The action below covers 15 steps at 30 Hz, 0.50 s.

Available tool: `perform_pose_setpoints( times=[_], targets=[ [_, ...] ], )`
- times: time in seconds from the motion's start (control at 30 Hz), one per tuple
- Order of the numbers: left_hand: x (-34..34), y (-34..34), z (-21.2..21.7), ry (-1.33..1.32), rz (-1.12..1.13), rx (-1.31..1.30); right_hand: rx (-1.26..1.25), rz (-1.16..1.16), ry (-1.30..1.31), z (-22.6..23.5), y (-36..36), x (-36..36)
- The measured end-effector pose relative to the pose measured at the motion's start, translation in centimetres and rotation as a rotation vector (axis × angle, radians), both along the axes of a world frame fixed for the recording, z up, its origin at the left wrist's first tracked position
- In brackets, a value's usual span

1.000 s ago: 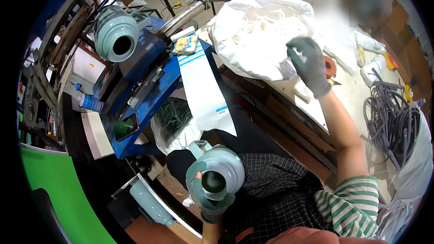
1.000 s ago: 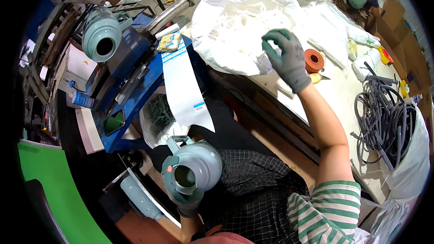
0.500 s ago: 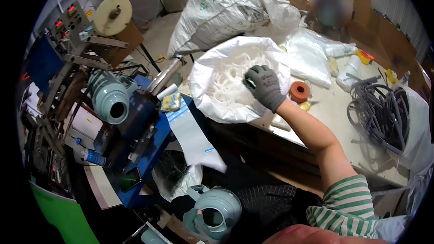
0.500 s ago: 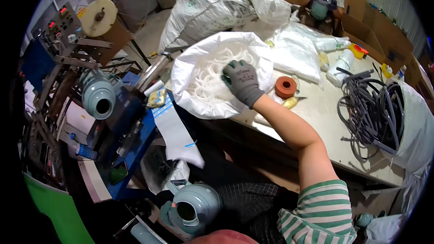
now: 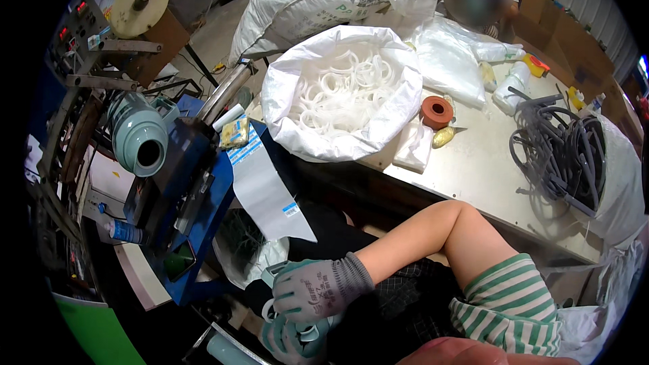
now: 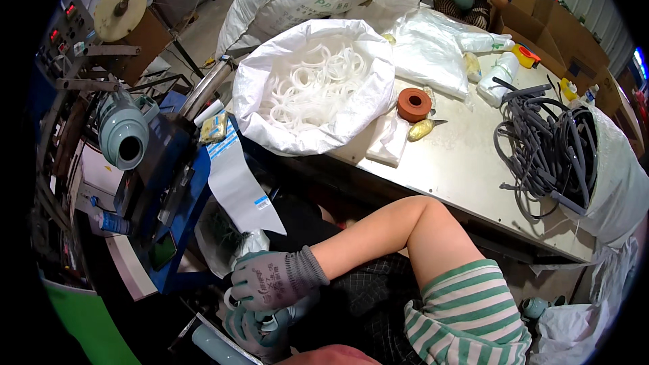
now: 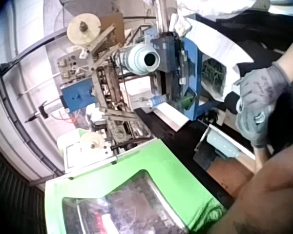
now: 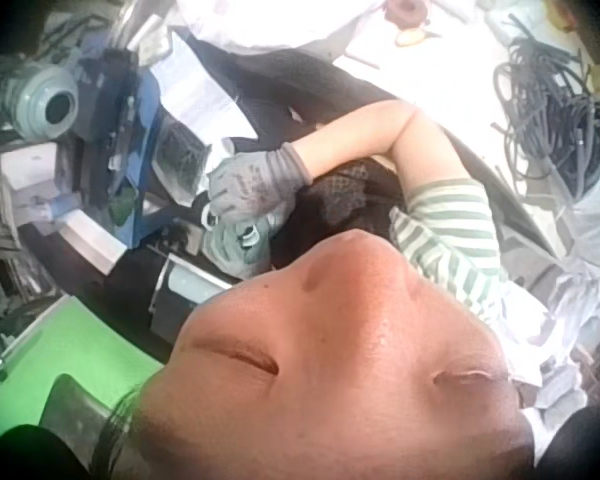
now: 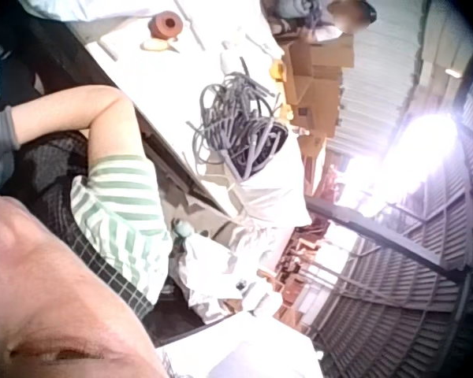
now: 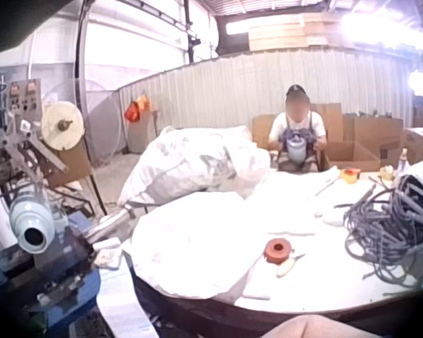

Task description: The person assembles light blue plastic kettles by inserting a grey handle into the body and securing it with a white plastic ring. The person handles the kettle body, handle, and ring one at a time, repeatedly performing the assembly process in a workshop setting.

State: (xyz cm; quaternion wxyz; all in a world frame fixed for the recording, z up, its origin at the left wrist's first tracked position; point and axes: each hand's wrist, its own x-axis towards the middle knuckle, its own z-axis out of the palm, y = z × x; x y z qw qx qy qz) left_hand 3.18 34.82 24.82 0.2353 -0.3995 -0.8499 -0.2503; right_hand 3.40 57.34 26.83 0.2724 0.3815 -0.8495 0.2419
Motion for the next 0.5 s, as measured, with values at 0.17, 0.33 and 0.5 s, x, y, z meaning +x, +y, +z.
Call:
perform_pose_setpoints(
  times=[0.17, 0.33, 0.5],
  targets=[
    [-1.5, -2.8, -0.8, -0.081, -0.156, -0.057, 0.110, 0.055, -0.134, 0.3, -1.5, 1.5],
    [-0.5, -3.8, 0.2, 0.094, -0.076, -0.354, 0.054, -0.050, -0.114, -2.7, -2.3, 2.3],
    [0.6, -1.5, 2.4, -0.061, 0.132, -0.392, 0.094, 0.016, -0.226, -2.7, -3.0, 2.0]
  ],
)
